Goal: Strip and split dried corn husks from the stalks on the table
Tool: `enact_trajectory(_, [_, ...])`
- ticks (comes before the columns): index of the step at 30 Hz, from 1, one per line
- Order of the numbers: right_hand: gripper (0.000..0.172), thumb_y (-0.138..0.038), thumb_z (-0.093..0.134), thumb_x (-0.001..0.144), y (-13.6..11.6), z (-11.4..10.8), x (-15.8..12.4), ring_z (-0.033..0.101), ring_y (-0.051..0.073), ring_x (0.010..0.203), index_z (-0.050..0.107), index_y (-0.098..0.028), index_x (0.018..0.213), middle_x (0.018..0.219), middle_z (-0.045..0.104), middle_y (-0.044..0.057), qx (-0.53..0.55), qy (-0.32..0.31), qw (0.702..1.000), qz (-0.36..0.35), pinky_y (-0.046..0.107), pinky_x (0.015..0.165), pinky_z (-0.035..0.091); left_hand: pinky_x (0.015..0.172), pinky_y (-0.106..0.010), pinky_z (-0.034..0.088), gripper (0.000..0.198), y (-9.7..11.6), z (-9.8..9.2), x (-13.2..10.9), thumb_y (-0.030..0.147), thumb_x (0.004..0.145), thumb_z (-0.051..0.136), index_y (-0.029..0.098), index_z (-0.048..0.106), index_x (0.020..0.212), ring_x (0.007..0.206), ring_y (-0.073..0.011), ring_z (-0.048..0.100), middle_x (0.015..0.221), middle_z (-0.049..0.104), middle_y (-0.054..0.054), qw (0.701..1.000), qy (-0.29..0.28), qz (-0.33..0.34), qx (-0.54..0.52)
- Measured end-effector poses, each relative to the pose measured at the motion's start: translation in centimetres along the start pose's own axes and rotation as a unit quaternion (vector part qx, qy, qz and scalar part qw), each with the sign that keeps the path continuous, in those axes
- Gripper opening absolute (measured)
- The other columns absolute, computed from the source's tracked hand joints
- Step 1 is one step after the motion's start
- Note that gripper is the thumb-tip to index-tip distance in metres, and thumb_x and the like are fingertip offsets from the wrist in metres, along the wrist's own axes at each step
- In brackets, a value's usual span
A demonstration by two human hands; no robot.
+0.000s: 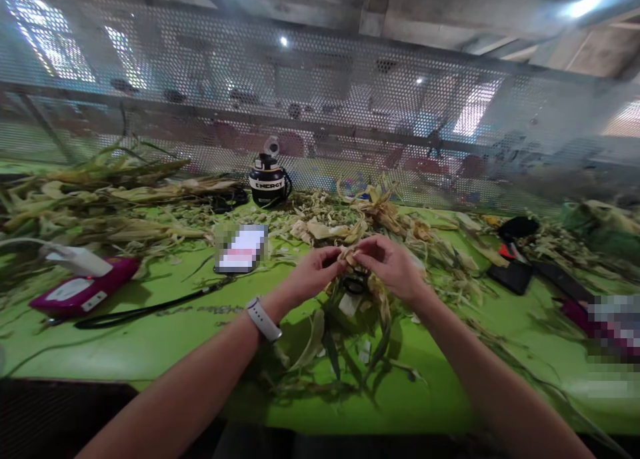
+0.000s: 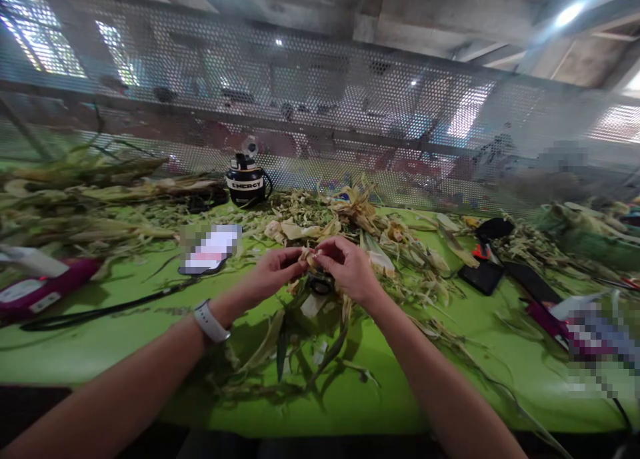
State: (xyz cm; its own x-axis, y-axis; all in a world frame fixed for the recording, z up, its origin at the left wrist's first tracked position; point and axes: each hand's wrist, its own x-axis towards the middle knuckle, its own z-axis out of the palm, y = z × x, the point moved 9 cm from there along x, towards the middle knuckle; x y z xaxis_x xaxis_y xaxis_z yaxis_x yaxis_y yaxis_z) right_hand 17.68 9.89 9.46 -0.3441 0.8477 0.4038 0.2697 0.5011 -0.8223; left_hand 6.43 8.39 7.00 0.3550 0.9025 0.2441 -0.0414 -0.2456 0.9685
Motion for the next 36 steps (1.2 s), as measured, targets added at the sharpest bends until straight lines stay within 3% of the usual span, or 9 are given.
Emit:
enact_trajectory(5, [0.025, -0.035, 0.068, 0.073, 0.3, -0.2, -0.4, 0.058, 0.015, 0.069, 0.057, -0.019, 0.088, 0.076, 0.061, 0.002, 0.032, 0.068, 0.997, 0.016, 0.028, 0.066, 0.05, 0.057, -0.021, 0.031, 0.029, 0.0, 0.0, 0.1, 0.039, 0.072, 0.064, 0.011, 0.065, 0.08, 0.062, -0.0088, 0.04, 0.067, 0.054, 0.001, 1.0, 0.004, 0.01, 0.012])
enact_trajectory(9, [0.025, -0.034, 0.07, 0.072, -0.3, 0.3, -0.2, 0.061, 0.016, 0.074, 0.06, -0.019, 0.089, 0.081, 0.065, 0.003, 0.049, 0.011, 0.999, -0.006, 0.03, 0.07, 0.05, 0.052, -0.02, 0.026, 0.034, -0.5, -0.4, -0.1, 0.041, 0.068, 0.069, 0.011, 0.066, 0.085, 0.056, -0.0059, 0.036, 0.066, 0.052, 0.002, 0.996, 0.015, -0.044, -0.075])
enact_trajectory(15, [0.014, -0.032, 0.068, 0.076, -3.5, -0.7, -0.4, 0.057, 0.018, 0.082, 0.067, -0.021, 0.085, 0.082, 0.064, 0.004, -0.109, 0.029, 0.984, -0.139, 0.032, 0.075, 0.046, 0.049, -0.02, 0.025, 0.034, -0.9, -0.1, -0.3, 0.037, 0.067, 0.072, 0.01, 0.065, 0.086, 0.054, -0.0051, 0.036, 0.064, 0.05, 0.002, 0.99, -0.007, -0.079, -0.115])
enact_trajectory(17, [0.018, -0.034, 0.068, 0.076, -3.8, -0.8, -0.5, 0.056, 0.019, 0.083, 0.067, -0.021, 0.089, 0.084, 0.062, 0.005, -0.141, 0.045, 0.978, -0.149, 0.032, 0.074, 0.045, 0.049, -0.02, 0.025, 0.034, -1.0, -0.1, -0.4, 0.038, 0.068, 0.071, 0.011, 0.065, 0.087, 0.054, -0.0054, 0.036, 0.064, 0.05, 0.003, 0.991, -0.013, -0.077, -0.109])
enact_trajectory(21, [0.019, -0.038, 0.067, 0.076, -3.6, -1.0, -0.5, 0.054, 0.021, 0.088, 0.067, -0.02, 0.083, 0.087, 0.059, 0.006, -0.194, 0.069, 0.969, -0.138, 0.035, 0.08, 0.041, 0.049, -0.021, 0.026, 0.035, -1.1, 0.4, -0.5, 0.043, 0.071, 0.067, 0.012, 0.064, 0.087, 0.054, -0.0063, 0.035, 0.063, 0.046, 0.004, 0.993, -0.038, -0.074, -0.081])
enact_trajectory(24, [0.022, -0.039, 0.062, 0.08, -2.9, -0.2, -0.2, 0.054, 0.019, 0.083, 0.062, -0.019, 0.071, 0.081, 0.059, 0.005, -0.178, 0.025, 0.976, -0.126, 0.034, 0.078, 0.04, 0.049, -0.021, 0.026, 0.037, -1.0, 1.2, -0.5, 0.048, 0.072, 0.064, 0.013, 0.061, 0.082, 0.054, -0.0068, 0.034, 0.06, 0.042, 0.004, 0.995, -0.068, -0.056, -0.052])
enact_trajectory(30, [0.026, -0.04, 0.058, 0.082, -1.8, 0.4, -0.1, 0.051, 0.017, 0.075, 0.053, -0.019, 0.067, 0.073, 0.056, 0.003, -0.159, 0.009, 0.983, -0.094, 0.03, 0.072, 0.039, 0.054, -0.021, 0.032, 0.032, -0.6, 1.1, -0.2, 0.045, 0.08, 0.054, 0.013, 0.058, 0.077, 0.059, -0.0089, 0.037, 0.063, 0.045, 0.003, 0.995, -0.055, 0.022, 0.084])
enact_trajectory(33, [0.029, -0.043, 0.054, 0.082, -0.5, 1.2, -0.1, 0.049, 0.014, 0.069, 0.053, -0.018, 0.067, 0.07, 0.053, 0.001, -0.108, -0.057, 0.992, -0.021, 0.026, 0.065, 0.037, 0.06, -0.022, 0.036, 0.028, -0.7, 1.5, -0.3, 0.04, 0.081, 0.052, 0.013, 0.059, 0.078, 0.065, -0.0111, 0.043, 0.069, 0.052, 0.001, 0.985, -0.087, 0.026, 0.144])
enact_trajectory(36, [0.035, -0.046, 0.05, 0.082, 1.1, 2.3, -0.5, 0.041, 0.011, 0.058, 0.048, -0.017, 0.061, 0.059, 0.045, -0.003, -0.082, -0.153, 0.982, 0.08, 0.024, 0.054, 0.03, 0.066, -0.023, 0.039, 0.024, -0.9, 2.9, -0.8, 0.033, 0.08, 0.052, 0.013, 0.062, 0.087, 0.071, -0.0126, 0.047, 0.079, 0.058, -0.002, 0.978, -0.158, 0.002, 0.135])
